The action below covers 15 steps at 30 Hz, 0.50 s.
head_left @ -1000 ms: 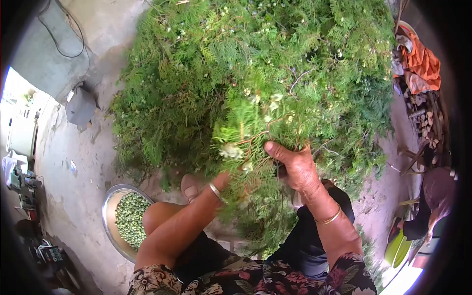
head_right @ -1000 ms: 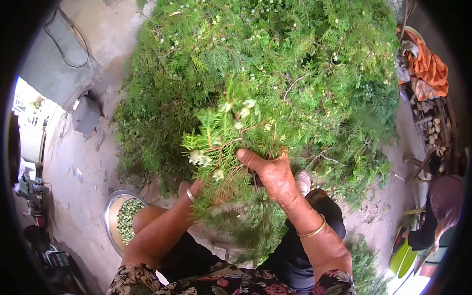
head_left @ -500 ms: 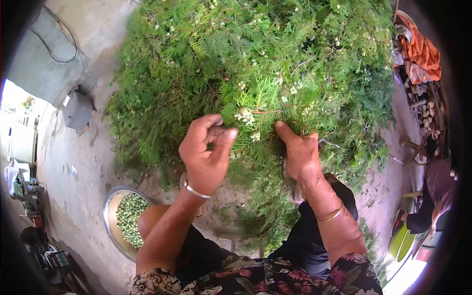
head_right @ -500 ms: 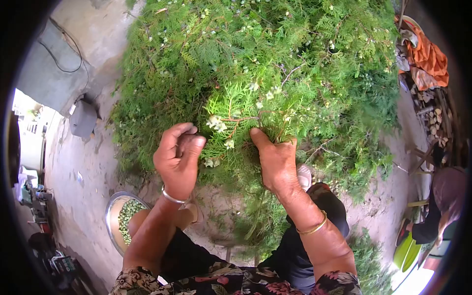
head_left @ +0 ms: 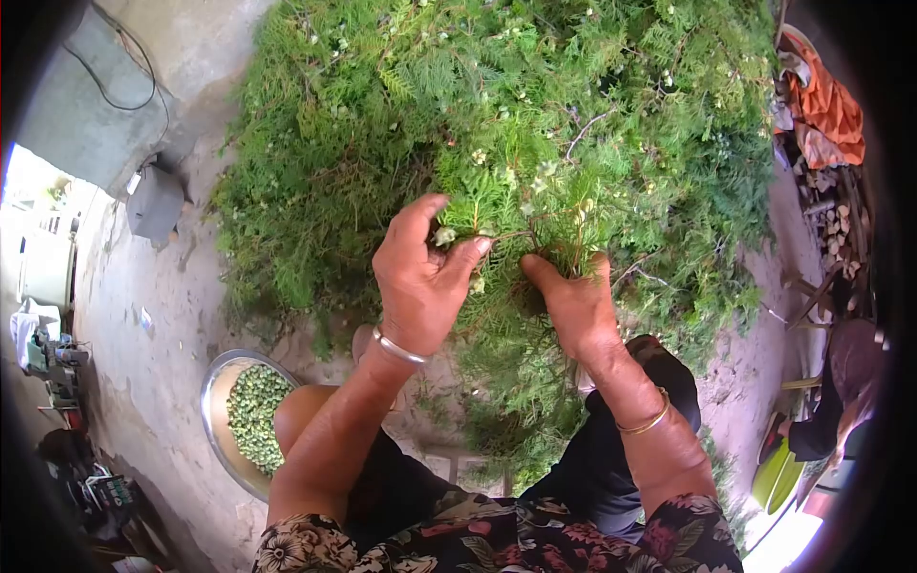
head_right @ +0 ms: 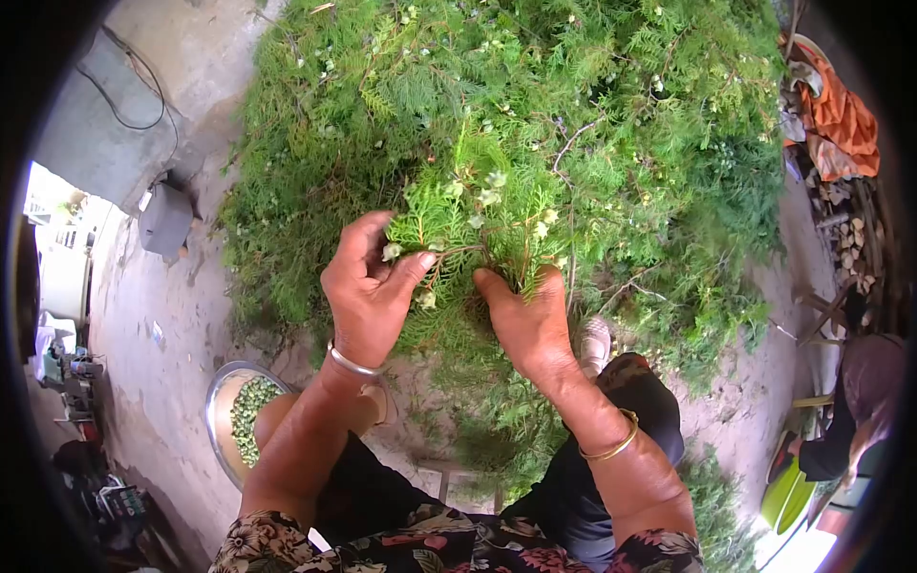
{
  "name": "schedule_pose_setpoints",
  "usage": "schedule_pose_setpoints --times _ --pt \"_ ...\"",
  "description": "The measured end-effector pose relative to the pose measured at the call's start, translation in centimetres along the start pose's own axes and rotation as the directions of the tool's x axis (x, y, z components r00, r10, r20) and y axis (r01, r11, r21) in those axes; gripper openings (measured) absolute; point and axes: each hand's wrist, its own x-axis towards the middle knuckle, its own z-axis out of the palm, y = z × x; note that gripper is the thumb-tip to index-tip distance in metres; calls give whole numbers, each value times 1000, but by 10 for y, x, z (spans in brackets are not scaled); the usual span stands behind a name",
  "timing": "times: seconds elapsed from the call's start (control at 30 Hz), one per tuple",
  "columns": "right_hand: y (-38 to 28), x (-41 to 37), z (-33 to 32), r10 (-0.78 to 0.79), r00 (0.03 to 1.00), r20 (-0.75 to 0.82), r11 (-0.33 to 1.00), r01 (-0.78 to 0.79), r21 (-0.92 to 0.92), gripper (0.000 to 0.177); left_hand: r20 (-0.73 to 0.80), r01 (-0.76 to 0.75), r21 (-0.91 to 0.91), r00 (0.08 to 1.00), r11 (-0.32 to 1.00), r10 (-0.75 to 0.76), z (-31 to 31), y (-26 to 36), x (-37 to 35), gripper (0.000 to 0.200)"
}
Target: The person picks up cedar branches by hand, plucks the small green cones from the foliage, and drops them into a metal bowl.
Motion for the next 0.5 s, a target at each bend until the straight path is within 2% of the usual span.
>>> schedule_pose_setpoints --times 0.03,0.17,0.23,0.27,0.3,0.37,0.4,0.5 --pt "-1 0 0 3 1000 1 1000 -3 0 15 49 -7 164 999 986 -1 -6 2 1 34" --pt "-4 1 -4 34 998 54 998 -37 58 17 151 -102 239 986 966 67 -18 3 7 26" --pt "-5 1 -7 24 997 76 995 -31 100 18 142 231 -51 965 972 -222 -24 9 12 20" --pt "-7 0 -8 53 995 80 996 -58 65 20 142 231 -50 965 972 -221 -29 9 15 20" --pt "-9 -1 -8 83 993 85 996 -86 30 21 189 358 -215 928 909 -321 -36 10 19 17" --pt "-20 -7 -6 92 993 81 995 -95 32 21 283 581 -475 812 661 -510 -43 19 25 11" --pt "-23 -8 -5 98 992 75 994 -101 37 22 282 581 -476 812 660 -511 -45 17 27 11" --pt "-5 -3 -4 48 997 59 998 -51 35 28 404 677 -552 727 486 -555 -50 8 29 12"
